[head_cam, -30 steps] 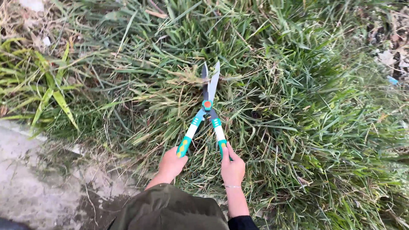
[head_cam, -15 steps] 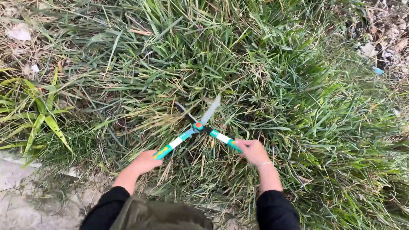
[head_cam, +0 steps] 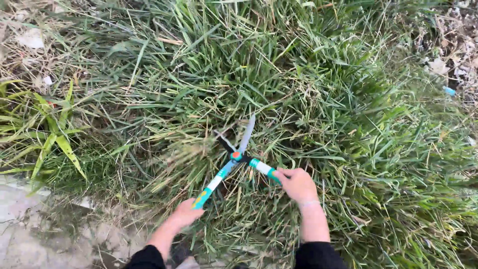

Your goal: Trimming tall grass and weeds using long-handled garden shears next to a driveway.

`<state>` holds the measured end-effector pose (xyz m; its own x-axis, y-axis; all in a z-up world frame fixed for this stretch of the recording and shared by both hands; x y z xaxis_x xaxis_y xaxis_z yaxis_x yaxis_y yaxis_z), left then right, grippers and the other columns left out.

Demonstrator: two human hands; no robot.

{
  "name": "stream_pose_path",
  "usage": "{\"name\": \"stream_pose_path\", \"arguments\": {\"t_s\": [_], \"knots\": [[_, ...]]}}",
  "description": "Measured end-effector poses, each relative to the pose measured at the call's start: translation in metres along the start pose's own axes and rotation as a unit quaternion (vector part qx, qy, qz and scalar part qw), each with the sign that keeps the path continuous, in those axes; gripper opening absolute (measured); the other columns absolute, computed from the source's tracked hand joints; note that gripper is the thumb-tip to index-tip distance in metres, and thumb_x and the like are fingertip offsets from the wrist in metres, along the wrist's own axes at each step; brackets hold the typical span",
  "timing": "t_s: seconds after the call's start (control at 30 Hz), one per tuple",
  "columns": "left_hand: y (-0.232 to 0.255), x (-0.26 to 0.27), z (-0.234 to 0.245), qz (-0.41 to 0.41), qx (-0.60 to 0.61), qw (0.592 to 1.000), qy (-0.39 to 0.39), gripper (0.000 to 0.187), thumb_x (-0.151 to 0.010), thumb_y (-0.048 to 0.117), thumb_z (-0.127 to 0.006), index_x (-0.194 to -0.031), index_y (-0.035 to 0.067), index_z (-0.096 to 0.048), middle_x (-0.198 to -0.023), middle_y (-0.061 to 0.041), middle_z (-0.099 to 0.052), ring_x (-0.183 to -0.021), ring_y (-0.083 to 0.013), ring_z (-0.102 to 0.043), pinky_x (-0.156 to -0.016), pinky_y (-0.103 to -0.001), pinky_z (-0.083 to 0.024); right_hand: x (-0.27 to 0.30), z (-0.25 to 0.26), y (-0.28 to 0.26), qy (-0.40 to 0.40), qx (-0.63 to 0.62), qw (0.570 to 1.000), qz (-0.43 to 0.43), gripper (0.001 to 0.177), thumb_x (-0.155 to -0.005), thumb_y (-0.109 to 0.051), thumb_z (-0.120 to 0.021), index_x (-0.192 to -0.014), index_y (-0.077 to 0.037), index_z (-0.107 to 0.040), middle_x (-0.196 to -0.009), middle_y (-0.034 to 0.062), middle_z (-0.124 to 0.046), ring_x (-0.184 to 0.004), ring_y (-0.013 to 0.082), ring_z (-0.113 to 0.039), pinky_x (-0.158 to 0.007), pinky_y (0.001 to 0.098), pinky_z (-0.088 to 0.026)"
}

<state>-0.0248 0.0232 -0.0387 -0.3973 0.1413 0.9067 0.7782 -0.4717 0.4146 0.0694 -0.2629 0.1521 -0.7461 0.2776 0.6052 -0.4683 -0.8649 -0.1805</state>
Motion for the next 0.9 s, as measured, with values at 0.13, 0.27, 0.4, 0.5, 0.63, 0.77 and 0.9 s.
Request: {"name": "stream_pose_path", "arguments": {"t_s": [0.13,0.27,0.4,0.5,0.63,0.77,0.9], "knots": [[0.022,-0.108,-0.125,0.021,0.262,0.954,0.147,0.039,-0.081,0.022,-0.063,-0.118,0.01,-0.062,-0.094,-0.01,-0.069,-0.078,-0.025,-0.064,-0.067,-0.037,-0.049,-0.031,-0.142,-0.05,0.072,0.242,0.966,0.051,0.026,-0.105,-0.02,-0.048,-0.101,-0.009,-0.07,-0.083,0.0053,-0.074,-0.075,0.0242,-0.074,-0.06,0.0418,-0.063],[0.022,-0.066,-0.086,-0.016,0.356,0.926,0.12,0.021,-0.082,0.03,-0.063,-0.086,0.012,-0.053,-0.063,-0.005,-0.048,-0.046,-0.0188,-0.047,-0.039,-0.032,-0.034,-0.057,-0.168,-0.055,0.038,0.066,0.986,0.147,0.045,-0.099,-0.051,-0.038,-0.124,-0.032,-0.071,-0.106,0.0113,-0.073,-0.099,0.0371,-0.068,-0.082,0.0505,-0.054],[-0.012,-0.015,-0.023,-0.01,0.068,0.992,0.109,0.023,-0.088,0.023,-0.06,-0.109,0.013,-0.06,-0.089,-0.004,-0.062,-0.078,-0.0184,-0.058,-0.07,-0.035,-0.049,-0.008,-0.106,-0.053,-0.004,0.004,0.998,0.058,0.047,-0.103,-0.052,-0.043,-0.143,-0.032,-0.056,-0.077,-0.0075,-0.068,-0.046,0.0049,-0.044,-0.039,0.0182,-0.038],[-0.031,0.038,0.011,-0.017,0.014,0.996,0.082,0.046,-0.093,0.013,-0.063,-0.138,0.014,-0.052,-0.099,-0.001,-0.065,-0.075,-0.0108,-0.057,-0.066,-0.023,-0.056,0.02,-0.082,-0.028,-0.006,-0.07,0.997,0.038,0.049,-0.097,-0.055,-0.053,-0.139,-0.033,-0.062,-0.077,-0.0055,-0.072,-0.049,0.0065,-0.042,-0.044,0.0211,-0.036],[-0.082,0.073,0.036,-0.005,-0.079,0.993,0.088,0.064,-0.092,0.032,-0.065,-0.152,0.031,-0.042,-0.095,0.003,-0.066,-0.063,-0.0081,-0.049,-0.057,-0.022,-0.046,0.057,-0.093,0.008,-0.005,-0.132,0.988,0.079,0.051,-0.092,-0.055,-0.056,-0.134,-0.027,-0.068,-0.104,-0.0024,-0.083,-0.043,0.0047,-0.034,-0.04,0.0207,-0.032],[-0.128,0.062,0.034,0.002,-0.148,0.984,0.098,0.042,-0.084,0.027,-0.064,-0.126,0.028,-0.06,-0.085,0.003,-0.067,-0.067,-0.0104,-0.057,-0.062,-0.025,-0.046,0.095,-0.111,0.034,-0.059,-0.196,0.978,0.025,0.048,-0.095,-0.046,-0.06,-0.139,-0.027,-0.063,-0.121,-0.0039,-0.073,-0.043,0.002,-0.036,-0.038,0.0176,-0.032],[-0.144,0.047,0.032,-0.028,-0.199,0.975,0.095,0.023,-0.079,0.031,-0.064,-0.1,0.022,-0.065,-0.081,0.001,-0.063,-0.072,-0.0134,-0.057,-0.068,-0.028,-0.043,0.111,-0.129,0.07,-0.056,-0.224,0.973,0.003,0.057,-0.093,-0.052,-0.062,-0.142,-0.023,-0.063,-0.077,-0.0068,-0.073,-0.047,0.005,-0.035,-0.045,0.0222,-0.027]]}}
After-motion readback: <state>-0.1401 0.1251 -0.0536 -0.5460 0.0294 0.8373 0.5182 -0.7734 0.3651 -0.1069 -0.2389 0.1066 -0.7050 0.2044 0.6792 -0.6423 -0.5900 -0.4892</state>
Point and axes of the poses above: each hand's wrist, its own x-axis away from the middle knuckle, its own z-axis out of the back of the hand, y = z × x, the point moved 1 cm from there along -x, towards the middle knuckle
